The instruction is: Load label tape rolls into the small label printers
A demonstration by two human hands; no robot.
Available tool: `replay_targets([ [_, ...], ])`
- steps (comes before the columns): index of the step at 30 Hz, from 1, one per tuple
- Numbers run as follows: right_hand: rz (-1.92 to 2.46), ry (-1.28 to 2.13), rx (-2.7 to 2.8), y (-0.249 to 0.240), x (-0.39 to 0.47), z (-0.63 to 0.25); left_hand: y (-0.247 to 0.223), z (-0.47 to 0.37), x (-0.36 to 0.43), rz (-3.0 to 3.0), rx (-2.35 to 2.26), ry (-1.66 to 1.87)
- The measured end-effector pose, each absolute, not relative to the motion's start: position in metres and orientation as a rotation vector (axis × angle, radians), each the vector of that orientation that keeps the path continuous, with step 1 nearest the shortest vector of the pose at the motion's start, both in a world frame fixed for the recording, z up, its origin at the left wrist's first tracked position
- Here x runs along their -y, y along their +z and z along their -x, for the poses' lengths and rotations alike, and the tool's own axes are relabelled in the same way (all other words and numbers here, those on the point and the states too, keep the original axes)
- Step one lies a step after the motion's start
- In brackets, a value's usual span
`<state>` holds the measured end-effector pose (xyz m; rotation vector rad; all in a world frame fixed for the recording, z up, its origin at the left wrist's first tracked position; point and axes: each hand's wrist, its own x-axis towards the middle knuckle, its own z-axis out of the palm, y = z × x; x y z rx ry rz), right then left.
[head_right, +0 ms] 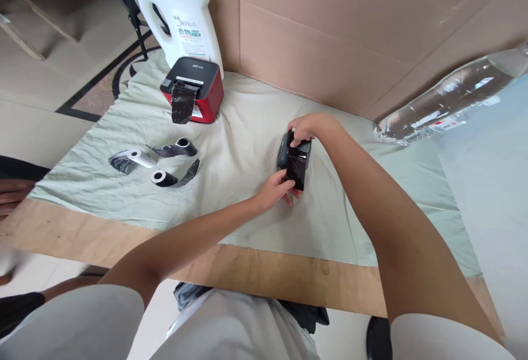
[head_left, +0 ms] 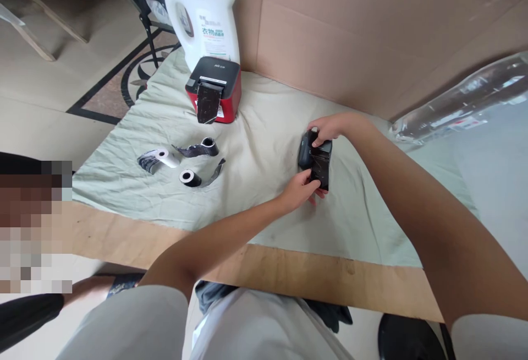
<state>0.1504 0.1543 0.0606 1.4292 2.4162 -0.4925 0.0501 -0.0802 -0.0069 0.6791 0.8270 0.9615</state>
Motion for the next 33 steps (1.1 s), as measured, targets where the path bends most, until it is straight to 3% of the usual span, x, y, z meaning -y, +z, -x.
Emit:
replay_targets([
  [3, -1.355, -0.576, -2.197, 0.065, -0.149, -0.153, -0.009, -0.051, 0.080, -0.693, -0.840, 0.958],
  [11, -1.441, -0.657, -2.395, 0.084, -0.104, -0.177, -0.016, -0.053, 0.081, -0.748, -0.845, 0.974],
  [22, -1.596, -0.775, -2.016, 0.082, -0.111, -0.202, -0.011, -0.050, 0.081, -0.726, -0.831, 0.938],
  [33, -1.468, -0.524, -2.218, 0.082, -0.120, -0.188, -0.014, -0.050, 0.080, -0.747, -0.831, 0.928],
])
